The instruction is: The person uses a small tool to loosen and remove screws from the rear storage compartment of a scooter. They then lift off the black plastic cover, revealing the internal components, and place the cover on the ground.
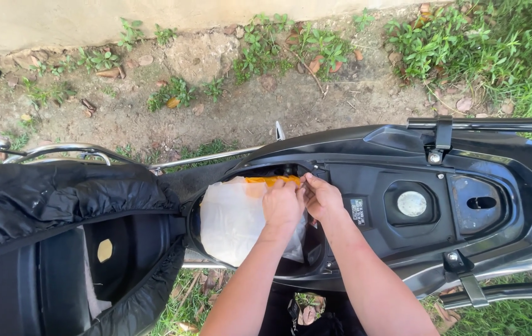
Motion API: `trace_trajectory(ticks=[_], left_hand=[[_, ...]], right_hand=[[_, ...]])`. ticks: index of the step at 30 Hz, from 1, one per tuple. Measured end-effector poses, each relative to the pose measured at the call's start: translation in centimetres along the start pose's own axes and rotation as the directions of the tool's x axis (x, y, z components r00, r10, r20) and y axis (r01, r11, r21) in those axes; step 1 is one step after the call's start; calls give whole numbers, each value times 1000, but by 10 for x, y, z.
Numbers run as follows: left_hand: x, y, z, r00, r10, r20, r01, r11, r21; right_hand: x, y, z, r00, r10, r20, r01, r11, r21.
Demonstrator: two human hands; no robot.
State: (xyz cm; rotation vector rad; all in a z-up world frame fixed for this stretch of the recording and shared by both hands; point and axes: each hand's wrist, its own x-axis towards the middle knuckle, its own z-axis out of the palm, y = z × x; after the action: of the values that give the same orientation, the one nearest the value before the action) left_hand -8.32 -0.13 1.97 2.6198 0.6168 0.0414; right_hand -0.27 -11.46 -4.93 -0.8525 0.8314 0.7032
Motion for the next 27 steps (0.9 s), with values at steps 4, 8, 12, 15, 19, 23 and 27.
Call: trace_trajectory(ticks=[4,8,12,15,19,23,27], left_hand=[[11,15,12,884,-320,342,424,857,-294],[11,9,15,754,-356,553,655,340,-675],[1,13,-17,984,-45,173,84,970,-227],[7,16,-15,989,23,149,-1,988,-152],[12,26,-29,955,-150,255,218,940,-261],[10,-9,31,793,-434,428,602,450,-660],[-8,4,-3,990,-115,82,132,960,-247]], right_hand=[[3,4,-4,999,-37,10,36,999,36],[-4,3,-4,999,-36,12,35,997,63],[23,10,-13,997,-65,35,61,994,89],[36,13,-19,997,-69,47,65,995,71],[4,6,-7,997,-76,29,74,994,75],[-15,5,-1,997,-26,77,18,995,102],[9,10,-14,997,-66,35,63,993,100]])
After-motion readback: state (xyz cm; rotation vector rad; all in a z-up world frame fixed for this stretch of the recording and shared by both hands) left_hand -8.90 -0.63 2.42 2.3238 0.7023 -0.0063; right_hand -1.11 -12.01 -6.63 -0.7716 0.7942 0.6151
